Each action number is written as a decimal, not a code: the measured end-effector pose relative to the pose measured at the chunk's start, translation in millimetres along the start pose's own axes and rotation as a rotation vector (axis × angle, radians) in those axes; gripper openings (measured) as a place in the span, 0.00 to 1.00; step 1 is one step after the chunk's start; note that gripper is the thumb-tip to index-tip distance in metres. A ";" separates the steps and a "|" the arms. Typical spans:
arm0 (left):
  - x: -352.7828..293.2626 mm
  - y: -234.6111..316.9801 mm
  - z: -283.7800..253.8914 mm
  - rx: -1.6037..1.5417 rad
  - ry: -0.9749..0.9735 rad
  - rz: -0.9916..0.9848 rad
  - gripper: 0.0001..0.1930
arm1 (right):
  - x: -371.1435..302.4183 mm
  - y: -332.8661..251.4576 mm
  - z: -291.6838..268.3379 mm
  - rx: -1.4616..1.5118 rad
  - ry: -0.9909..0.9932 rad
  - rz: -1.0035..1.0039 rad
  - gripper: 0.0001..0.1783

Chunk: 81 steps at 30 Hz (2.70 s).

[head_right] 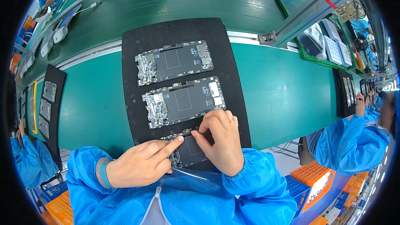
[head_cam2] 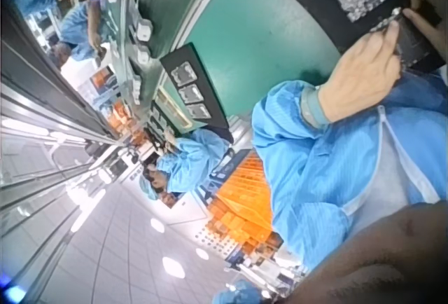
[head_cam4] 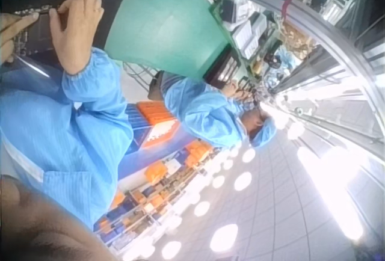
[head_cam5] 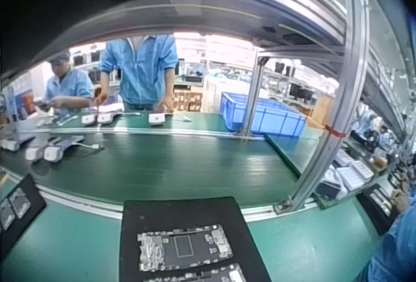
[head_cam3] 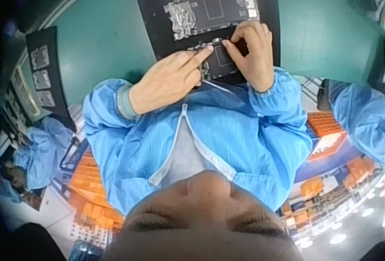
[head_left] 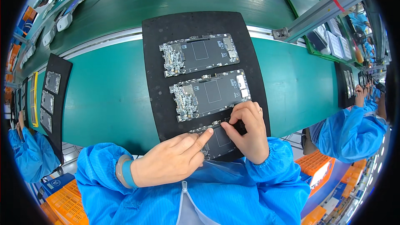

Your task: Assembling internal components and applying protective films to electronic devices on a production line.

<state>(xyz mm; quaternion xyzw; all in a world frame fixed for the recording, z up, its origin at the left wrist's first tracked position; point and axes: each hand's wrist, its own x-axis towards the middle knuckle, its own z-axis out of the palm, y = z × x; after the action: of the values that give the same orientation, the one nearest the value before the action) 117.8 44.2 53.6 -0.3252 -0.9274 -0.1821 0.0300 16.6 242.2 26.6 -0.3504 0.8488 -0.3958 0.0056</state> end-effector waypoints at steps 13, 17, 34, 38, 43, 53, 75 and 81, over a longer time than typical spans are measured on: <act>4.1 -4.1 -4.9 0.008 -0.013 0.011 0.14 | -19.6 2.7 -16.5 -0.454 -0.118 -0.344 0.20; 1.2 -3.2 -2.6 -0.021 0.012 -0.002 0.14 | -17.8 4.6 -17.3 -0.435 -0.107 -0.340 0.19; 41.2 -120.0 -25.5 0.162 0.202 -0.157 0.10 | 135.2 37.7 -0.4 -0.460 -0.149 -0.391 0.36; 42.6 -128.8 -25.7 0.181 0.192 -0.172 0.12 | 134.9 35.3 5.5 -0.597 -0.157 -0.414 0.31; 46.4 -123.9 -30.7 0.277 0.177 -0.173 0.13 | 142.0 36.3 1.7 -0.533 -0.165 -0.409 0.26; 2.8 -123.1 -40.5 -0.397 0.521 -0.421 0.11 | 164.0 36.7 -11.2 -0.170 -0.288 -0.147 0.22; -58.3 -131.8 -8.8 -1.451 1.224 -0.733 0.17 | 83.8 -8.0 -24.0 -0.049 -0.112 -0.345 0.19; -60.0 -133.3 -7.0 -1.482 1.226 -0.715 0.16 | 50.0 -5.5 -16.2 -0.336 -0.225 -0.395 0.23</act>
<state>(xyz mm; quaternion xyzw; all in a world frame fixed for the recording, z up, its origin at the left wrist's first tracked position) 82.7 -90.1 7.2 0.1823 -0.4498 -0.8424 0.2341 -22.5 220.6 54.8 -0.5469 0.8118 -0.2015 -0.0359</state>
